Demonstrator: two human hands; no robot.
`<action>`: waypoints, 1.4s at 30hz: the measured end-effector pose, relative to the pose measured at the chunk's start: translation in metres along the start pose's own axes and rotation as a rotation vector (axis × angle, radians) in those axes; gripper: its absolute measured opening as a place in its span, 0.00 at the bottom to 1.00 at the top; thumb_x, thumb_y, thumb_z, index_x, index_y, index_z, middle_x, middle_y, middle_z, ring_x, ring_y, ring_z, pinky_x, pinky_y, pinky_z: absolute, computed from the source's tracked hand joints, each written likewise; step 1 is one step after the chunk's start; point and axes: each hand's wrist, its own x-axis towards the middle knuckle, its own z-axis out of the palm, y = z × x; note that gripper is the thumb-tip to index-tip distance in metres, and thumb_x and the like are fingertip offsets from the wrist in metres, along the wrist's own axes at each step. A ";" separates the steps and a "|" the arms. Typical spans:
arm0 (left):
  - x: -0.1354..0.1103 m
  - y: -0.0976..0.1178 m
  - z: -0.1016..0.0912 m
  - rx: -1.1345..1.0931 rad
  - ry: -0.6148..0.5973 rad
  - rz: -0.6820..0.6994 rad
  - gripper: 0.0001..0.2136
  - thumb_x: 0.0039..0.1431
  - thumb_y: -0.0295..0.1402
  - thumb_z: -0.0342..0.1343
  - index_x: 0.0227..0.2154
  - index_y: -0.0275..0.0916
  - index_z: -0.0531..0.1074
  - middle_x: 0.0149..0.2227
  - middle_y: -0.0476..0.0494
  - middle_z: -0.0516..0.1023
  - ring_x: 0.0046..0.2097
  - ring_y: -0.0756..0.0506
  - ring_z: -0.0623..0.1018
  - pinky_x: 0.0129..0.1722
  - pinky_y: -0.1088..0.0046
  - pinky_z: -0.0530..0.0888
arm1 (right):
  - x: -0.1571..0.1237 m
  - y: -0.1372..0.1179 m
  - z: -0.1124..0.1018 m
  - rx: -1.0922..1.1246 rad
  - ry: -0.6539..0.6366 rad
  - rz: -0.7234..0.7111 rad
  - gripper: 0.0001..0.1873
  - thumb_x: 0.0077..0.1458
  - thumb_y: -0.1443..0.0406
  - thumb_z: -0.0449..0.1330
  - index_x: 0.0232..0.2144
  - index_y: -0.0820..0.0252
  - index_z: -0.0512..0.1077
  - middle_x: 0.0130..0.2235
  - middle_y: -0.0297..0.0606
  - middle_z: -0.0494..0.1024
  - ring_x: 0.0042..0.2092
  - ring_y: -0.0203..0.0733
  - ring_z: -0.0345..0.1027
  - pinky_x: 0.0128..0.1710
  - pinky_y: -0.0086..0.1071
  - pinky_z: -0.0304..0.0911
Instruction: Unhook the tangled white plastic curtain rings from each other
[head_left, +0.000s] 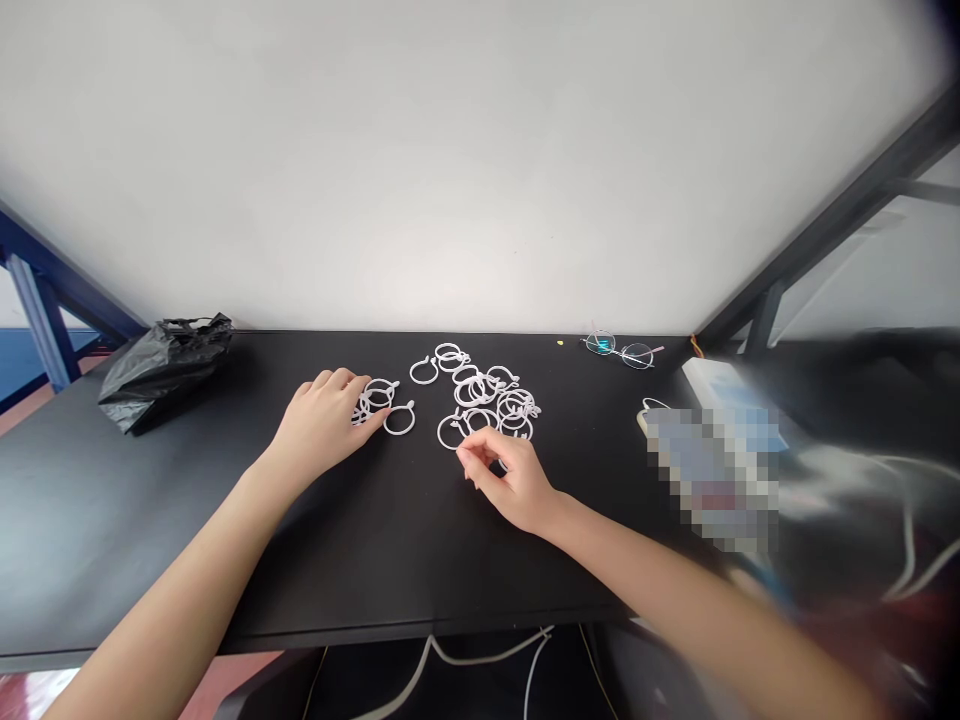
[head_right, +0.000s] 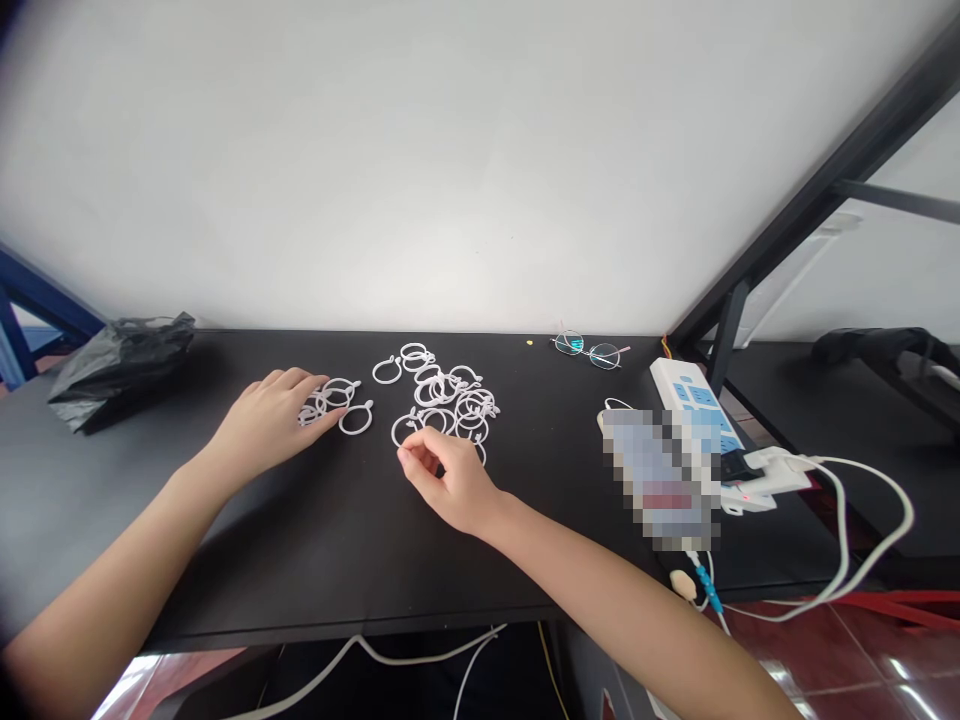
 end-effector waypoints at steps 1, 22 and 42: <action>0.000 0.000 0.000 -0.018 0.014 0.001 0.22 0.62 0.46 0.49 0.48 0.34 0.72 0.44 0.34 0.76 0.45 0.34 0.75 0.42 0.58 0.72 | 0.000 0.000 0.000 -0.001 -0.003 0.002 0.08 0.63 0.64 0.53 0.31 0.58 0.67 0.24 0.30 0.69 0.25 0.33 0.66 0.27 0.27 0.64; 0.005 0.039 0.031 -0.369 -0.034 0.288 0.23 0.69 0.41 0.41 0.56 0.31 0.67 0.61 0.31 0.67 0.62 0.36 0.67 0.61 0.53 0.65 | -0.001 -0.001 0.002 -0.042 -0.011 -0.025 0.08 0.62 0.64 0.54 0.31 0.58 0.69 0.25 0.30 0.71 0.26 0.33 0.65 0.28 0.27 0.65; 0.002 0.026 0.017 -0.333 0.025 0.196 0.12 0.63 0.35 0.47 0.44 0.38 0.72 0.46 0.37 0.75 0.49 0.37 0.74 0.48 0.56 0.71 | 0.000 -0.001 0.002 -0.037 -0.002 -0.024 0.08 0.63 0.64 0.54 0.30 0.58 0.68 0.24 0.31 0.70 0.25 0.34 0.65 0.27 0.28 0.64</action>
